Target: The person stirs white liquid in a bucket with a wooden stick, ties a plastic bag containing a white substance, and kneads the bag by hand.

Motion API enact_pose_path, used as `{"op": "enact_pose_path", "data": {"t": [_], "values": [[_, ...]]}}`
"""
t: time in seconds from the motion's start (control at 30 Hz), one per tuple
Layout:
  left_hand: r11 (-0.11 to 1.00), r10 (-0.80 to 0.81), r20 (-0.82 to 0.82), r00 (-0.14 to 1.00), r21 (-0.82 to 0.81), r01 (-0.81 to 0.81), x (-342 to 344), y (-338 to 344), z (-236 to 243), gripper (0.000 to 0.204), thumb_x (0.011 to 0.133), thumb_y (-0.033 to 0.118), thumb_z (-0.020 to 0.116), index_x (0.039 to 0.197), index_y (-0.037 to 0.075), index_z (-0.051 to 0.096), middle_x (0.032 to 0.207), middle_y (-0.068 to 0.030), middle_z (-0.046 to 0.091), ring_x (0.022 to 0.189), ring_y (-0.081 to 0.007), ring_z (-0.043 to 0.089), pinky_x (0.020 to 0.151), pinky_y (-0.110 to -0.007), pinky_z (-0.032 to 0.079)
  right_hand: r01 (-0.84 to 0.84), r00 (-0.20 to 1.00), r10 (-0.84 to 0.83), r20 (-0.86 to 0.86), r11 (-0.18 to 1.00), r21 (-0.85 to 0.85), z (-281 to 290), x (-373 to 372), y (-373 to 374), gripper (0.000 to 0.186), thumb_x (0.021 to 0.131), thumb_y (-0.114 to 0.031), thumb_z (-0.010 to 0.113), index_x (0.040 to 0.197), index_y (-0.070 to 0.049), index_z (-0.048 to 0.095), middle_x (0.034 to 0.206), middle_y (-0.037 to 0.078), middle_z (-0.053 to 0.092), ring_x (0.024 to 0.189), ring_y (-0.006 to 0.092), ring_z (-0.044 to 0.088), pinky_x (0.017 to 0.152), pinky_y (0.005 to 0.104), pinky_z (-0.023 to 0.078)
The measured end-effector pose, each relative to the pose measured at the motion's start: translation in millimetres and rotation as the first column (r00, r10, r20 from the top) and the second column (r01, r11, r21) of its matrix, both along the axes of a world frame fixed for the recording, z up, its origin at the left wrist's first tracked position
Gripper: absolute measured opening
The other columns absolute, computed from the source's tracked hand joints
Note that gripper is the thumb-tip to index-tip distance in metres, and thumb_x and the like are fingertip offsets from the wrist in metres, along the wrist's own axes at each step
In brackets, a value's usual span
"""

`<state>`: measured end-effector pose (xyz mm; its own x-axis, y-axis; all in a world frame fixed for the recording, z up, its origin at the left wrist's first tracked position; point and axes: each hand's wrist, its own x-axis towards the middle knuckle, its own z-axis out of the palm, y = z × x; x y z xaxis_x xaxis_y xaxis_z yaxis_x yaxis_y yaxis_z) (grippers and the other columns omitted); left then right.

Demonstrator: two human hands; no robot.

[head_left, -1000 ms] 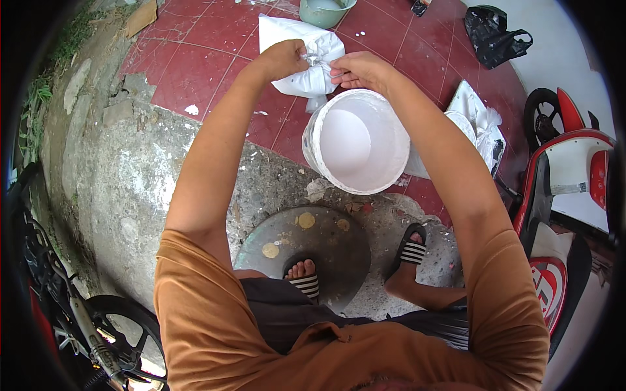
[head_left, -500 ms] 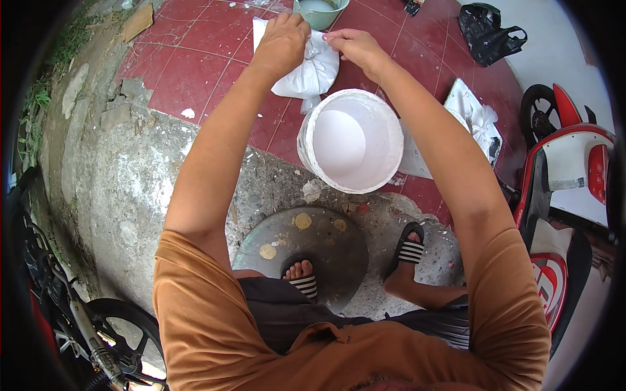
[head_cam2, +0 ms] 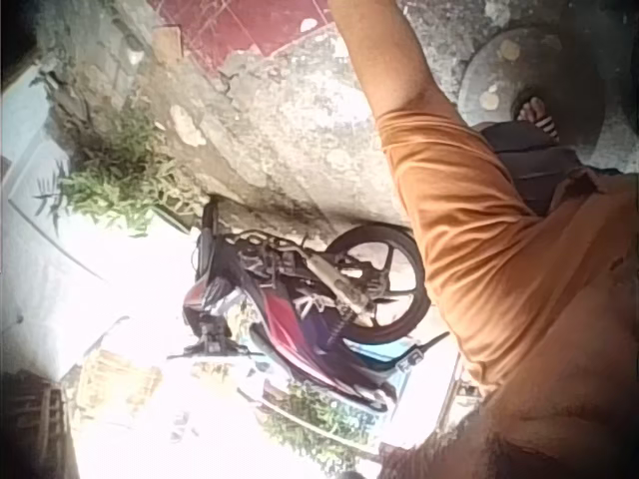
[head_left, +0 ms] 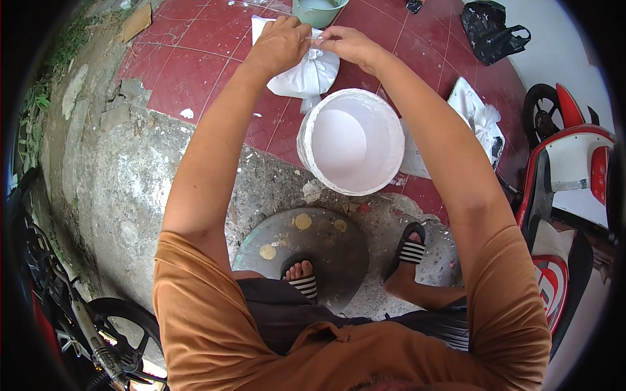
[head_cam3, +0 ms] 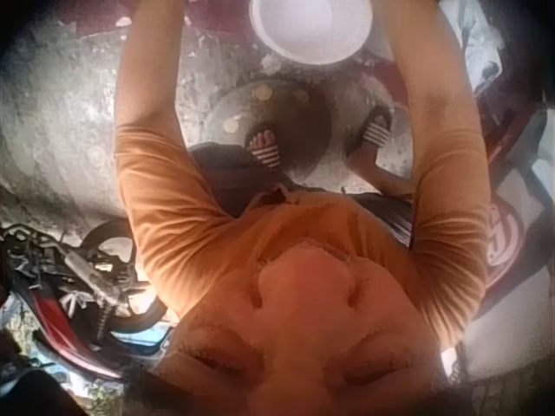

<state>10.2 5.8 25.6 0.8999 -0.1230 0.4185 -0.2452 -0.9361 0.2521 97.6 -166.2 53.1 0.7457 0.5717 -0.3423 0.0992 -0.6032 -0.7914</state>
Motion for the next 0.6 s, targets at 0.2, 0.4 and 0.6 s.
{"op": "enact_pose_path", "data": {"t": [0.2,0.4,0.6], "values": [[0.836,0.351,-0.097,0.931,-0.415,-0.359,7,11,-21,0.04,0.083,0.028,0.065,0.111,0.0,0.06,0.104,-0.016,0.065,0.104,-0.0279,0.061,0.089,-0.04,0.047,0.039,0.999,-0.037,-0.026,0.998,0.053,-8,5,-5,0.029,0.083,-0.029,0.075,0.103,-0.008,0.069,0.106,0.007,0.067,0.1,0.0153,0.059,0.088,0.0299,0.045],[0.348,-0.138,-0.477,0.868,-0.844,-0.409,-5,13,-21,0.033,0.085,0.016,0.066,0.112,-0.001,0.056,0.101,-0.0103,0.07,0.091,-0.0149,0.065,0.077,-0.027,0.049,0.132,0.986,-0.117,-0.122,0.984,0.119,-5,-3,0,0.027,0.084,-0.024,0.074,0.104,-0.006,0.069,0.107,0.007,0.067,0.099,0.0158,0.059,0.086,0.0298,0.046],[0.319,-0.26,-0.397,0.88,-0.896,-0.31,-7,9,-14,0.053,0.082,0.014,0.073,0.124,-0.004,0.047,0.105,-0.0112,0.069,0.093,-0.0147,0.065,0.076,-0.027,0.048,0.046,0.998,-0.044,-0.04,0.998,0.046,-6,2,8,0.029,0.083,-0.023,0.073,0.104,-0.004,0.069,0.101,0.008,0.068,0.091,0.0163,0.062,0.081,0.0307,0.048]]}}
